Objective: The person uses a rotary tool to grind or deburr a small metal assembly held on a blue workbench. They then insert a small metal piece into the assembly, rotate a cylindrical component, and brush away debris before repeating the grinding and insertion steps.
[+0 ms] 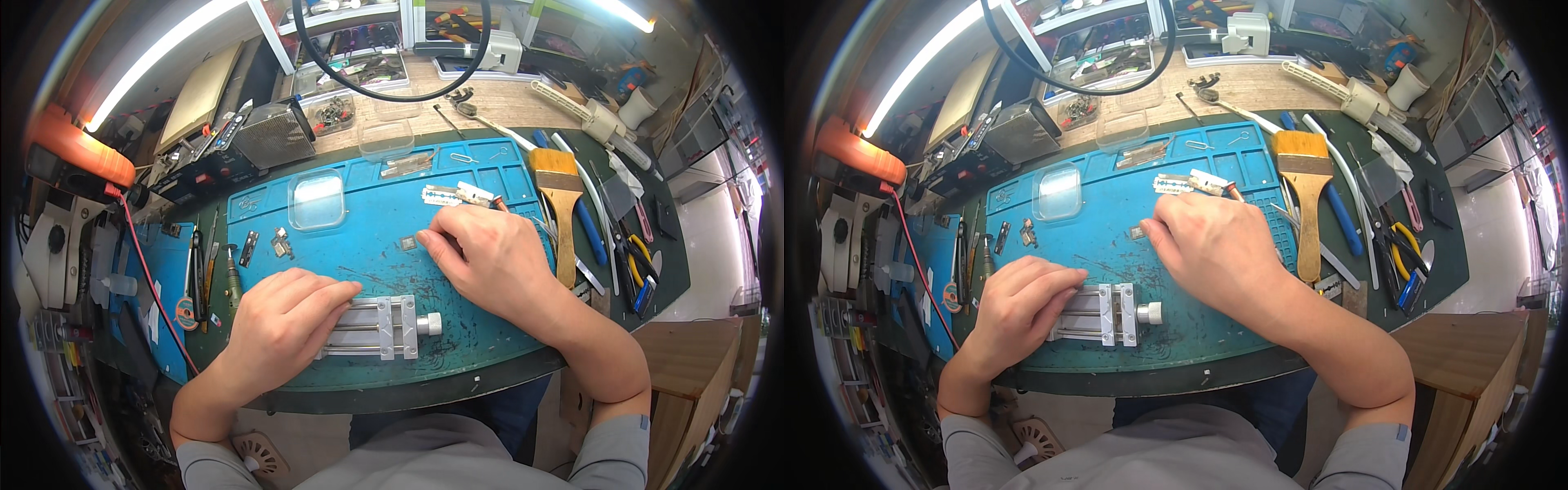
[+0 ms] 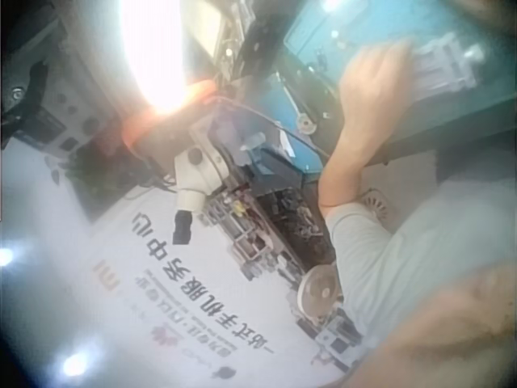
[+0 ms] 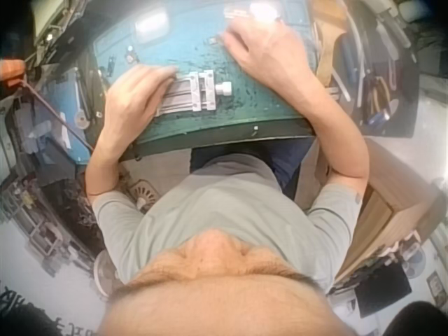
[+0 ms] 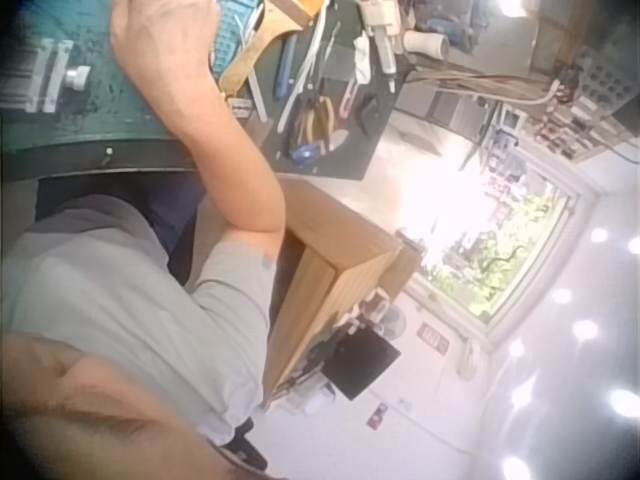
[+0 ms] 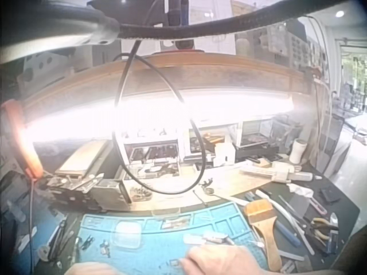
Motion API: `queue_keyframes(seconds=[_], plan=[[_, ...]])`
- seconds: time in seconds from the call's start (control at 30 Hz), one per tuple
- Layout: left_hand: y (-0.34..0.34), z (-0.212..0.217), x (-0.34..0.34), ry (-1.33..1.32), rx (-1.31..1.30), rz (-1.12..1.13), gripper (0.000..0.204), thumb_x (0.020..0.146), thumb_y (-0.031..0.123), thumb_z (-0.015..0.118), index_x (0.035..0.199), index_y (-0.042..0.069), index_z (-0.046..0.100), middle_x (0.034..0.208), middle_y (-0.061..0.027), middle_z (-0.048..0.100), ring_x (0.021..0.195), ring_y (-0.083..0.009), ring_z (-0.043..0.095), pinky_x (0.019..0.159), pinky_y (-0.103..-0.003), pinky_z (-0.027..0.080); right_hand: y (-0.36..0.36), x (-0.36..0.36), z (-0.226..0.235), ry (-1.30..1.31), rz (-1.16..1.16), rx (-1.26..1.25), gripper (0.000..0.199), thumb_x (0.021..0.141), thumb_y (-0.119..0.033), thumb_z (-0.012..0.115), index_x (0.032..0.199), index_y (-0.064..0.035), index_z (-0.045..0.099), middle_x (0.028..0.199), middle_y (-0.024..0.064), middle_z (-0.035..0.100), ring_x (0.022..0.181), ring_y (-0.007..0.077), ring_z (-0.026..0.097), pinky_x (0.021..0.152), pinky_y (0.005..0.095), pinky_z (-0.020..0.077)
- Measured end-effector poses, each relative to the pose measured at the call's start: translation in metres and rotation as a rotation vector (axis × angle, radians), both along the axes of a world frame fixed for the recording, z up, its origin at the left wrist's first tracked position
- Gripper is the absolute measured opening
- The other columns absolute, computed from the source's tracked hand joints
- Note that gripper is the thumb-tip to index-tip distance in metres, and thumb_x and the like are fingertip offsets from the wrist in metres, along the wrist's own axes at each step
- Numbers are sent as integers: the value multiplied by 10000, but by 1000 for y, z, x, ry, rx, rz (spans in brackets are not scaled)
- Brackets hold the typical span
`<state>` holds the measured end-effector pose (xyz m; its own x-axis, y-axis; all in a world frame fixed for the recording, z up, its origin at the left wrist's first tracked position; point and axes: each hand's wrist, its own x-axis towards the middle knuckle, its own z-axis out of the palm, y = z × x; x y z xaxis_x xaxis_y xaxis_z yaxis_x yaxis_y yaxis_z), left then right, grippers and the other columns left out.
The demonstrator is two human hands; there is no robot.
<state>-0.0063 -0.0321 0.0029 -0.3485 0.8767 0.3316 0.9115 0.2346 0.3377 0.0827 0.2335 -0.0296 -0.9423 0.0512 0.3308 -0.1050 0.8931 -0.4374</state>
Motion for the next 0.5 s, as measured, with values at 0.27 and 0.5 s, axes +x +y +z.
queue_keyframes(seconds=[0.27, 0.5], plan=[[0, 0, 0, 5, 4, -1, 247, 881, 16, 806, 1122, 36, 760, 944, -72, 754, 835, -261, 719, 708, -390, 563, 0, 0, 0, -5, -2, -1, 226, 1016, -263, 738, 894, -75, 710, 787, 90, 723, 695, 288, 717, 628, 403, 549], [0, 0, 0, 4, 1, -1, 244, 880, 14, 806, 1118, 34, 760, 946, -74, 754, 836, -262, 721, 710, -391, 565, -1, 0, 0, -19, -12, -4, 230, 1016, -265, 739, 889, -76, 704, 786, 87, 723, 695, 287, 717, 625, 404, 550]])
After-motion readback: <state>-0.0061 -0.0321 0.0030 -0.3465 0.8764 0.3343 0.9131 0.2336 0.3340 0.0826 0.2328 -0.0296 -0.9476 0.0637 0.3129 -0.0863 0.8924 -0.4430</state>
